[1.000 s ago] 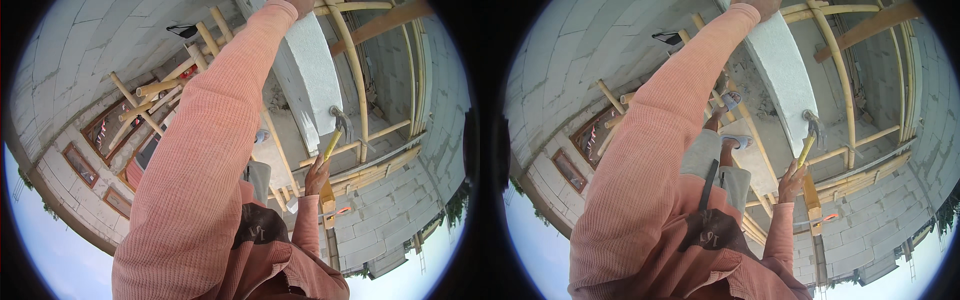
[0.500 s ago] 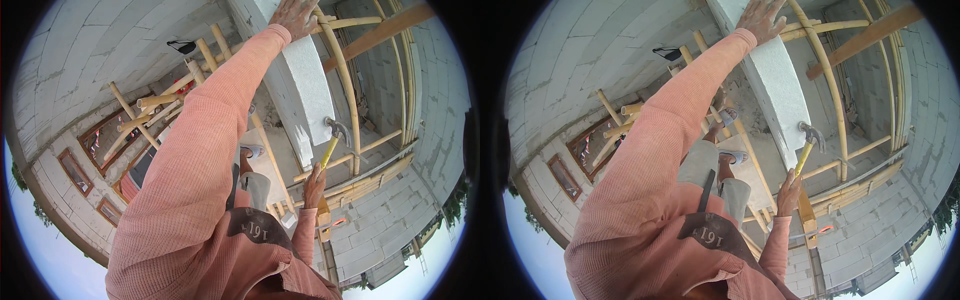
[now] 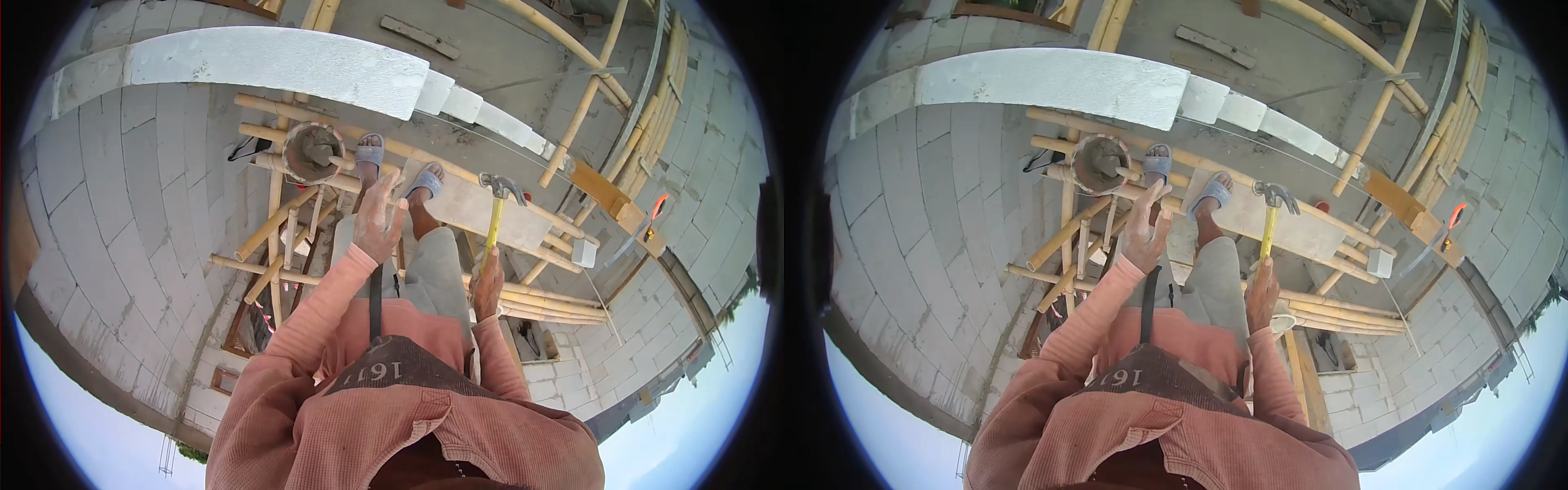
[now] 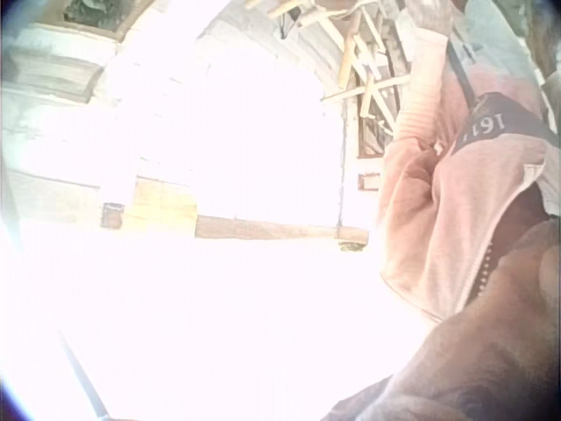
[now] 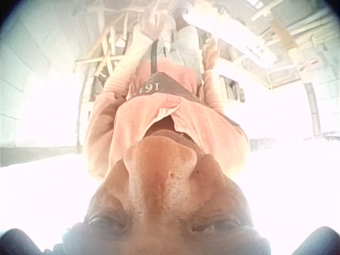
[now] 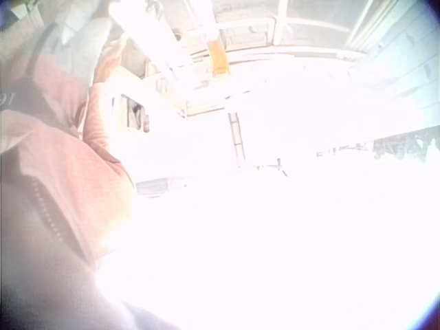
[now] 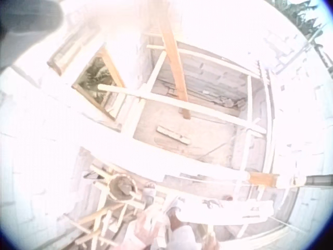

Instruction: The person scoops mortar from a bucket with a trowel and applies it to the top of a masonry wall. They then lift a white block, place it on the mortar, and use a hammer to tap the block into position.

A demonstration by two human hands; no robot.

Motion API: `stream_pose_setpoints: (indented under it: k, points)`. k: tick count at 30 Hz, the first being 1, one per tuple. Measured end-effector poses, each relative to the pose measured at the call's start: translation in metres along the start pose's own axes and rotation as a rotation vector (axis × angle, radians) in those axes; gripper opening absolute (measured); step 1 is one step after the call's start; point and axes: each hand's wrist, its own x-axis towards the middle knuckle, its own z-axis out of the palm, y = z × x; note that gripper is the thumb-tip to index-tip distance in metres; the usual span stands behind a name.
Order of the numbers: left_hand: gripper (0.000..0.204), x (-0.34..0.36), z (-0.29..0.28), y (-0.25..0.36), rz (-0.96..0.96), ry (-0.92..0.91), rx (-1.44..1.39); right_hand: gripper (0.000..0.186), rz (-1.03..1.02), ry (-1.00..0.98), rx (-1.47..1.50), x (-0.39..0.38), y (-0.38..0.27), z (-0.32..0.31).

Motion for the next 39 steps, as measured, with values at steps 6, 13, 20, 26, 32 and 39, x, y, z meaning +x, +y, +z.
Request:
stream_pose_setpoints:
  k: [6, 13, 20, 26, 32, 39]
  points:
    - [0.064, -0.022, 0.152, -0.084, -0.393, -0.556, 0.062, 0.047, 0.451, 0.001, 0.186, 0.136, 0.160, -0.050]
    - [0.074, 0.010, 0.367, -0.203, 0.320, -0.932, 0.744, 0.050, 0.225, 0.213, -0.634, 0.302, 0.409, -0.067]
    - [0.087, 0.009, 0.544, -0.365, 0.223, -0.694, 0.923, 0.049, 0.366, 0.723, -0.055, 0.391, 0.440, 0.000]
    - [0.087, -0.036, 0.564, -0.428, 0.391, -0.773, 1.053, 0.046, 0.295, 0.709, -0.004, 0.435, 0.501, 0.072]
    - [0.082, -0.027, 0.485, -0.400, 0.172, -1.308, 0.912, 0.042, 0.465, 0.462, -0.223, 0.468, 0.536, 0.110]
    - [0.062, 0.049, 0.328, -0.330, -0.604, -0.875, 0.400, 0.034, 0.303, -0.111, -1.106, 0.457, 0.505, 0.081]
